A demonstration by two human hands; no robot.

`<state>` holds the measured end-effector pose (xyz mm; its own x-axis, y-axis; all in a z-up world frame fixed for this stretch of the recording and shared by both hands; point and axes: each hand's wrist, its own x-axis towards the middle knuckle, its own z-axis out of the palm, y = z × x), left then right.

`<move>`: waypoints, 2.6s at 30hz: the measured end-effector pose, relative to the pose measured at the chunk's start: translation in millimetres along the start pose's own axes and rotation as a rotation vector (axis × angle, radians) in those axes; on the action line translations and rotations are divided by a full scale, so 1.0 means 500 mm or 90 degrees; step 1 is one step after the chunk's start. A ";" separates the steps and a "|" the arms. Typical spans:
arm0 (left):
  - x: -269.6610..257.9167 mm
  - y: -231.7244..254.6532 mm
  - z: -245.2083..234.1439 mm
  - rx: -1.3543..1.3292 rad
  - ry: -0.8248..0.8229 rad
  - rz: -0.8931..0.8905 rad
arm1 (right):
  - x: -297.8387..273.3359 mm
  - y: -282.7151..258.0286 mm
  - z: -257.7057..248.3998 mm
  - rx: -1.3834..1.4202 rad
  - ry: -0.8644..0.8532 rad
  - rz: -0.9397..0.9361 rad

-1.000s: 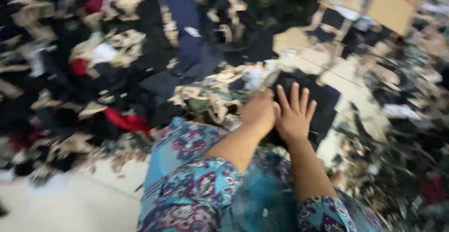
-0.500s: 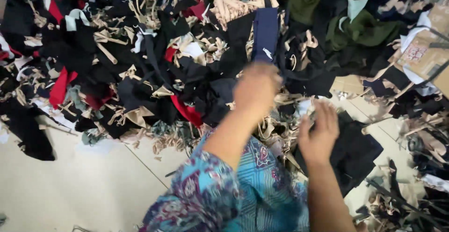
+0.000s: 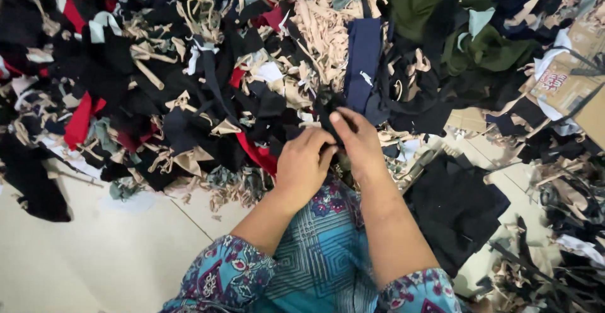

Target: Sorting through a large pile of fabric scraps by hand on the floor

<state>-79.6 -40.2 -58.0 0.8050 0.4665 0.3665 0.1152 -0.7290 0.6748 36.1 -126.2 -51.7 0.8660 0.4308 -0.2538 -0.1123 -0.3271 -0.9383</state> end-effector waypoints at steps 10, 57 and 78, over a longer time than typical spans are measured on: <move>0.042 0.051 -0.112 -0.260 0.091 -0.039 | -0.051 -0.174 -0.170 0.469 -0.020 -0.111; -0.106 0.314 0.510 -0.691 -0.470 -0.292 | -0.300 0.269 -0.601 0.533 0.286 0.041; -0.093 0.294 0.517 -0.371 -0.520 -0.367 | -0.244 0.393 -0.570 0.293 0.434 0.224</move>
<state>50.5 -298.6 -141.6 0.8812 0.0368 -0.4712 0.4727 -0.0725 0.8783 47.5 -482.7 -138.3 0.8293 -0.2719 -0.4882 -0.4840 0.0870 -0.8707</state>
